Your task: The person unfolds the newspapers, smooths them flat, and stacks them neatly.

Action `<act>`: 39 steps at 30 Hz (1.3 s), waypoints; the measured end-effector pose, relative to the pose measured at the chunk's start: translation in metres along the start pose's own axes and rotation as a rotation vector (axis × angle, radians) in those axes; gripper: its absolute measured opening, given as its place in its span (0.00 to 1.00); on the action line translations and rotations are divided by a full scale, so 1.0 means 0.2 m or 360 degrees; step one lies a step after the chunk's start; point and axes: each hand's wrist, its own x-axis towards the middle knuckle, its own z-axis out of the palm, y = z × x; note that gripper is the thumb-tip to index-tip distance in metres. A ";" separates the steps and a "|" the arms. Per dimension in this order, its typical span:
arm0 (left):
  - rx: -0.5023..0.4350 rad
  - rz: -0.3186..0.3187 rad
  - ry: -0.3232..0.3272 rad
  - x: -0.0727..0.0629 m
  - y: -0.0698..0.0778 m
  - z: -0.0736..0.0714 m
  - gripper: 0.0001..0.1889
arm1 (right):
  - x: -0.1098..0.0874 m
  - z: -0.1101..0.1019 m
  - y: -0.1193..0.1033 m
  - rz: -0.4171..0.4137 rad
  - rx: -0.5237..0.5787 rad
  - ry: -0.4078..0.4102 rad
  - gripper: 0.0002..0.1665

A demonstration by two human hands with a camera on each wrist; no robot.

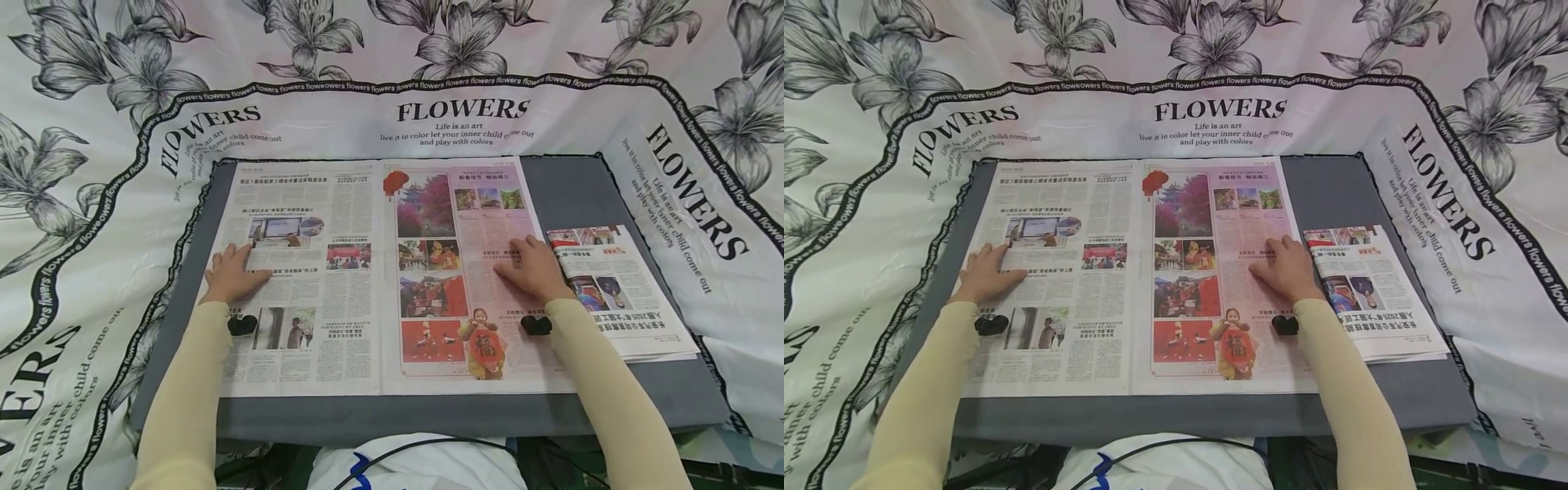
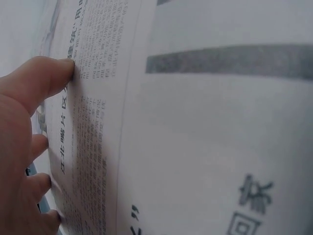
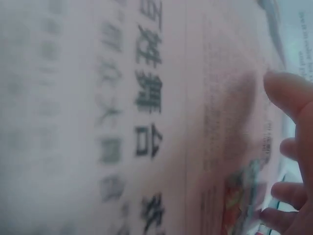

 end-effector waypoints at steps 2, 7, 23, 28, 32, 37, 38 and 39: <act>-0.0003 0.0013 -0.0007 0.00 0.00 0.01 0.49 | -0.04 -0.01 0.01 -0.0007 0.0024 0.0046 0.41; 0.0000 0.0036 0.0006 0.00 0.00 0.02 0.49 | -0.13 -0.13 0.05 0.0023 0.0038 0.0087 0.37; -0.0039 0.0075 0.0003 -0.01 -0.01 0.01 0.50 | -0.54 -0.37 0.67 0.0965 0.0127 0.0025 0.50; -0.0024 0.0058 -0.0022 -0.01 -0.01 0.01 0.50 | -0.62 -0.36 0.77 0.1033 0.0067 0.0071 0.52; -0.0031 0.0044 -0.0043 -0.01 -0.01 0.01 0.50 | -0.62 -0.36 0.79 0.1005 0.0027 0.0070 0.54; -0.0015 0.0039 -0.0042 0.00 -0.01 0.01 0.50 | -0.63 -0.37 0.79 0.1005 0.0020 0.0065 0.55; -0.0005 0.0042 -0.0036 0.00 -0.01 0.01 0.50 | -0.64 -0.37 0.79 0.1014 0.0028 0.0065 0.55; 0.0003 0.0046 -0.0030 0.00 0.00 0.01 0.49 | -0.64 -0.37 0.79 0.1025 0.0038 0.0069 0.55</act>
